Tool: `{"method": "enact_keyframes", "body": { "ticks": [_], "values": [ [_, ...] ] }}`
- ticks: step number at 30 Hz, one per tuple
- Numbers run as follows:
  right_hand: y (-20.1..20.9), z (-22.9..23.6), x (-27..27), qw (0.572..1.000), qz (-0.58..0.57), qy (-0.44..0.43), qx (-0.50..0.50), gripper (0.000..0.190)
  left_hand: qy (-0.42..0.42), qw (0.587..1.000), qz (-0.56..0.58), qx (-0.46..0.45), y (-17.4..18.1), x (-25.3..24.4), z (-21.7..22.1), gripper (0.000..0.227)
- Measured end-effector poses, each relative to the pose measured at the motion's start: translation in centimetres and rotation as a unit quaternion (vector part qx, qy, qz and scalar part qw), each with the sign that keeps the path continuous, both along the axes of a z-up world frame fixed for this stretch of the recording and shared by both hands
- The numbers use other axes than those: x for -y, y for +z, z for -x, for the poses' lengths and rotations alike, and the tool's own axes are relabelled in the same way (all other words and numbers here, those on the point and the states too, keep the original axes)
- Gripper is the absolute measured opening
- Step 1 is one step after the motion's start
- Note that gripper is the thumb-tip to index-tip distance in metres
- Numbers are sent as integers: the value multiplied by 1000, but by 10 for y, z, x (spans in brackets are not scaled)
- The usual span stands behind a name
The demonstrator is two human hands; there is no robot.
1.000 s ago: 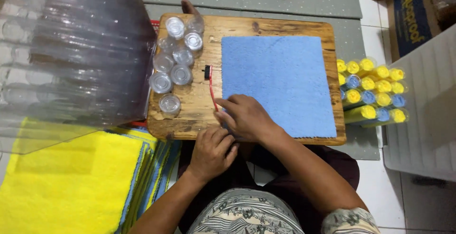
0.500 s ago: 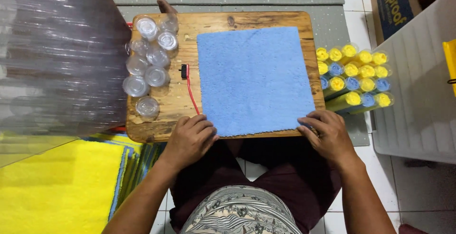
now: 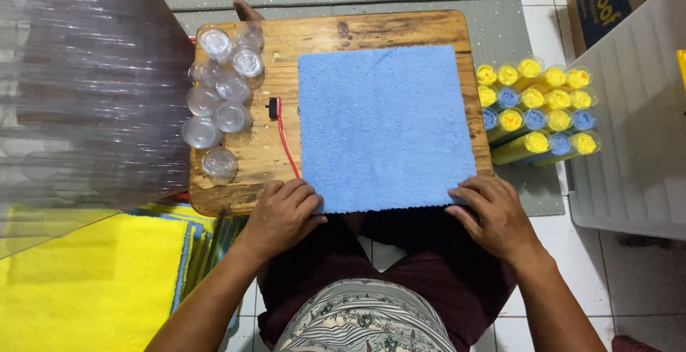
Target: The person brushes a blue cloth with a red brush on a wooden board, then flips and brushes the other side. Finally, the person folds the cloth into a small square.
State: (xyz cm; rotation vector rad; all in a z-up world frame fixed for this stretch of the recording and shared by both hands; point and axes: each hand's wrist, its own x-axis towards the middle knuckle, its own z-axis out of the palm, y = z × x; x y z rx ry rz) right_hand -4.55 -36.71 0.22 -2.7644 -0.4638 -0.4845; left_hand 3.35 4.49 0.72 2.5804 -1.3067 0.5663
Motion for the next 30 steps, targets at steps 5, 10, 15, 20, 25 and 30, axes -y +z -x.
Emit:
{"method": "enact_keyframes", "body": {
  "ticks": [5, 10, 15, 20, 25, 30],
  "values": [
    [-10, 0, 18, 1000, 13, 2, 13, 22, -14, 1000, -5, 7, -6, -3, -6, 20],
    [-5, -5, 23, 1000, 0, 25, 8, 10, -11, 1000, 19, -4, 8, -1, -8, 14],
    [-4, -1, 17, 1000, 14, -2, -15, 6, 1, 997, -1, -75, 20, -4, -8, 13],
    [9, -14, 24, 999, 4, 10, -36, 8, -5, 990, -34, -136, 36, -3, -27, 13],
    [38, -69, 46, 994, -51, 93, -40, 20, -8, 961, -77, -264, 97, 13, -84, 19],
    [48, -159, 52, 994, -94, 19, -45, 19, 165, 912, -118, -356, 129, 43, -167, 25]
  ]
}}
